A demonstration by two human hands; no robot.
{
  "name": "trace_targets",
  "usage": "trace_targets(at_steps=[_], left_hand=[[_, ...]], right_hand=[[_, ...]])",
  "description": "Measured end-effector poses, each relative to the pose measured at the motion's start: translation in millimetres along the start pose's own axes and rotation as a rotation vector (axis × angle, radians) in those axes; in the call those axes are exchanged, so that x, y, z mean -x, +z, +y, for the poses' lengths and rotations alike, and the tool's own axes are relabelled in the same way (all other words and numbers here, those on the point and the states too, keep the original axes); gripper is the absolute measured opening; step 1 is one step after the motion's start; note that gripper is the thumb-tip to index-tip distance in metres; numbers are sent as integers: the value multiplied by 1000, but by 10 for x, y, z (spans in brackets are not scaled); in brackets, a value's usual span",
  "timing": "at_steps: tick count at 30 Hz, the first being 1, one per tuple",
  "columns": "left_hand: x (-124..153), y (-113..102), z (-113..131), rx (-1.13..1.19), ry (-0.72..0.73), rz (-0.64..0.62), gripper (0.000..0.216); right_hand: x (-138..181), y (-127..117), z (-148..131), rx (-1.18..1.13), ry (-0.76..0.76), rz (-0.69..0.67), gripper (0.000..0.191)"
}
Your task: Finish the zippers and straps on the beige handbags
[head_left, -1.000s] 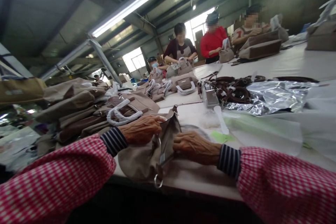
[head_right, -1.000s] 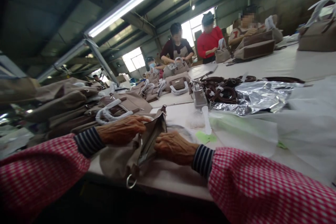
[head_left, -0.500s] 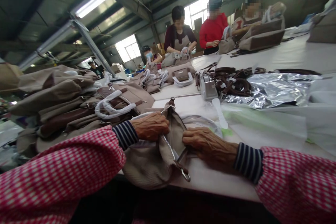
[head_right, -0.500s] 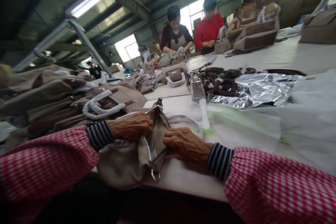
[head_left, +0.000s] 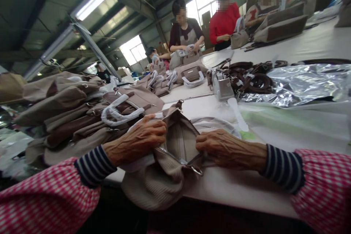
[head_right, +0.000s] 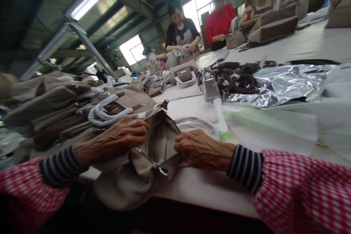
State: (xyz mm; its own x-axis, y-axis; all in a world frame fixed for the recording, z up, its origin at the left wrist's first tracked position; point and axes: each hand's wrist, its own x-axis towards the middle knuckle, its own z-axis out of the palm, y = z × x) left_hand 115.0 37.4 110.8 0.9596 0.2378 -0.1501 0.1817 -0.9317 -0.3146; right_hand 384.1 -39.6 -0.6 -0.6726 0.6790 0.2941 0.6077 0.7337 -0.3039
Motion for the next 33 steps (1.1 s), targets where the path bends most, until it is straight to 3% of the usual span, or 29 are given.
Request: trace_targets(at_steps=[7,12,16,20,25,27,30,33], left_hand=[[53,126,10,114,-32,199,26],[97,316,55,159,-72,413,26],[155,495,68,175,-118,532,21],[148,518,45,204,-79,525,20],[22,257,96,454,-66,477,22],[51,96,177,532,-90,450,17],[284,-69,402,506,-149,453,14],[662,16,735,269,-185,430,39]], right_hand=[[-251,-111,-95,133,85,-77,15],[-501,-4,-107,227,151,-3,14],[-636,88,-160,133,179,-32,15],[-652,118,-186,-49,215,-16,17],[-699,77,-113,-81,135,296,48],[-757,62,-72,-17,57,348,59],[-825,67,-10,105,16,338,47],[-821,98,63,262,34,321,27]])
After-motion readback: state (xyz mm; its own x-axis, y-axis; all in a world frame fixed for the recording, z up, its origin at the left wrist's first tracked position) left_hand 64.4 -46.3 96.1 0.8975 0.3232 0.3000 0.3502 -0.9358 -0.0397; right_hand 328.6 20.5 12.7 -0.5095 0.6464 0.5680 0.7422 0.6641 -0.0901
